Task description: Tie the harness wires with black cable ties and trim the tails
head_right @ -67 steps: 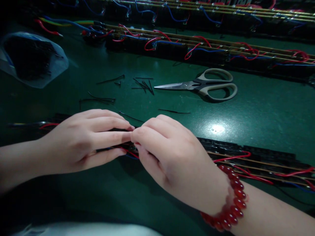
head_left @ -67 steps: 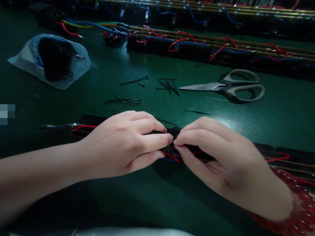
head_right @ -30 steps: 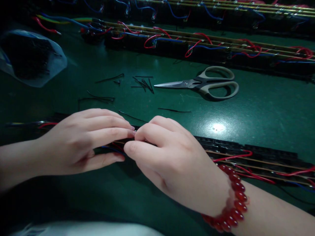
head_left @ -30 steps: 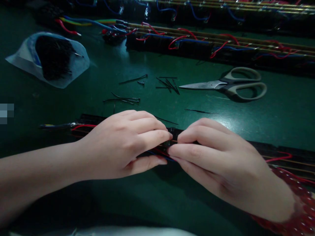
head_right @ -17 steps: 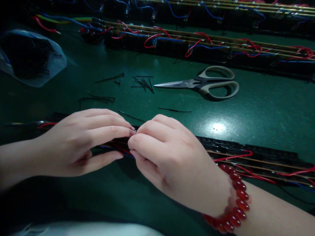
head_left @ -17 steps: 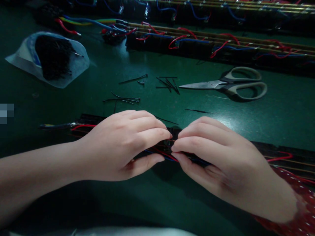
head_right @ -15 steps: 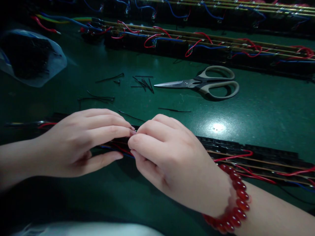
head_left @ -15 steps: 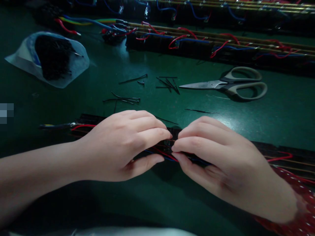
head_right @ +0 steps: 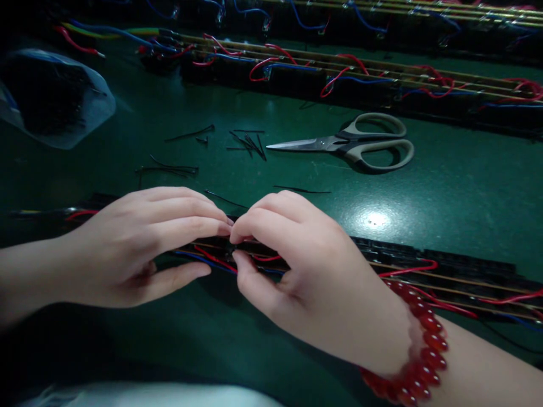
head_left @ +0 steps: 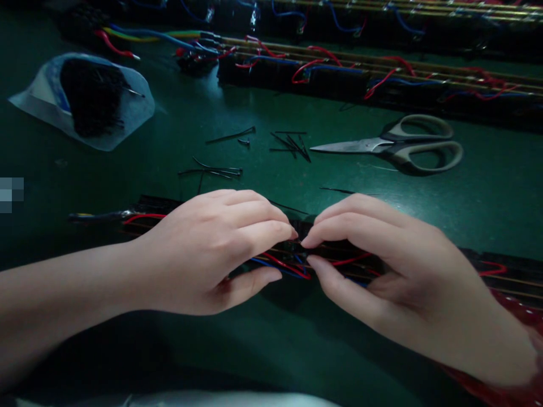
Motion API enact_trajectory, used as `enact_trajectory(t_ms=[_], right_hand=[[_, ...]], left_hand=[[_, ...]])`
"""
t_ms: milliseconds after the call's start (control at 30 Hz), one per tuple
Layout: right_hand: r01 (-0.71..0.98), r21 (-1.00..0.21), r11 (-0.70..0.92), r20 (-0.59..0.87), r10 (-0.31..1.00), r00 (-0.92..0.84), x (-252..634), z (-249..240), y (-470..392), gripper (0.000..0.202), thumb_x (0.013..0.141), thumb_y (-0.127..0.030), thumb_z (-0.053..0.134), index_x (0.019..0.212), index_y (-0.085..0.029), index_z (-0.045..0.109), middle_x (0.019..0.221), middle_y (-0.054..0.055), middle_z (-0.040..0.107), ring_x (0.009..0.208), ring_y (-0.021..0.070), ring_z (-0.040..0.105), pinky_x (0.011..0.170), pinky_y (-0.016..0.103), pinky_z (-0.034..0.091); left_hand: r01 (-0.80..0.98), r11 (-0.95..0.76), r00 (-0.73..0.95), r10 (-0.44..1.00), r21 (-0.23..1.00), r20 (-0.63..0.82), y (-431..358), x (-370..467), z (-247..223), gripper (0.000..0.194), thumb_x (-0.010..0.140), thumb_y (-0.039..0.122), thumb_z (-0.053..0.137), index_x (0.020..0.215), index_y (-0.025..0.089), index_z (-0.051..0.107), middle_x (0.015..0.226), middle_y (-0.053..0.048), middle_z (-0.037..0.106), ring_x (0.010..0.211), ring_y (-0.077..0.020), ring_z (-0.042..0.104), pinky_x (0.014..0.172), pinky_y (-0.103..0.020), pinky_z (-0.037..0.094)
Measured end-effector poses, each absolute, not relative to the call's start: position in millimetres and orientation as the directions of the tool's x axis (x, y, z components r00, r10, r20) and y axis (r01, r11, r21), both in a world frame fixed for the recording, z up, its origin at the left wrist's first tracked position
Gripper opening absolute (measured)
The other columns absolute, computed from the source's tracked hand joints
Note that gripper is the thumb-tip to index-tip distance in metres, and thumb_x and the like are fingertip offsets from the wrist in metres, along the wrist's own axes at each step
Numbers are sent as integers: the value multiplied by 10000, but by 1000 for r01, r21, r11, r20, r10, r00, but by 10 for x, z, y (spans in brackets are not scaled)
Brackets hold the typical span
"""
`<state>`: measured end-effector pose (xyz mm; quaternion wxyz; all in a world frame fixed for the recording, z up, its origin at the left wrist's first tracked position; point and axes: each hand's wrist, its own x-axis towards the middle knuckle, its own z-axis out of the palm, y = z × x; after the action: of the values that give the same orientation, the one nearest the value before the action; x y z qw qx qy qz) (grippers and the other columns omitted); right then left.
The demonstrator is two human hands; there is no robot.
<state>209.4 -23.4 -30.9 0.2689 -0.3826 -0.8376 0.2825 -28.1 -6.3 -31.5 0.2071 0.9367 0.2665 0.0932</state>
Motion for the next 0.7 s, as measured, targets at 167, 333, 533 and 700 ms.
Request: enact_trajectory(t_ms=[167, 333, 533, 700], right_hand=[[484, -700, 525, 203, 796, -570, 2102, -332, -197, 131, 814, -94, 647, 864, -210, 679, 842, 18, 700, 765, 158, 650, 651, 263, 530], [485, -692, 534, 214, 794, -569, 2107, -356, -200, 118, 827, -77, 641, 855, -182, 687, 839, 28, 694, 779, 146, 641, 678, 243, 522], [500, -672, 547, 225, 793, -566, 2087, -367, -200, 111, 849, -84, 631, 848, -183, 681, 826, 31, 693, 772, 152, 637, 674, 249, 515], [503, -667, 549, 217, 790, -574, 2075, -368, -206, 91, 868, -99, 629, 849, -170, 683, 817, 33, 684, 773, 151, 630, 684, 251, 511]], left_hand=[[459, -771, 839, 540, 442, 72, -74, -291, -321, 287, 961, 312, 588, 1223, 193, 588, 1199, -56, 688, 1083, -189, 632, 933, -320, 511], [458, -770, 840, 538, 444, 67, -79, -305, -314, 291, 968, 311, 584, 1234, 194, 578, 1210, -48, 682, 1092, -180, 622, 940, -313, 497], [438, -782, 851, 520, 444, 75, -64, -301, -315, 298, 965, 298, 583, 1238, 179, 584, 1209, -61, 686, 1079, -186, 628, 920, -322, 506], [438, -780, 852, 518, 447, 70, -61, -296, -311, 301, 968, 300, 578, 1246, 184, 586, 1212, -62, 684, 1082, -192, 630, 914, -328, 506]])
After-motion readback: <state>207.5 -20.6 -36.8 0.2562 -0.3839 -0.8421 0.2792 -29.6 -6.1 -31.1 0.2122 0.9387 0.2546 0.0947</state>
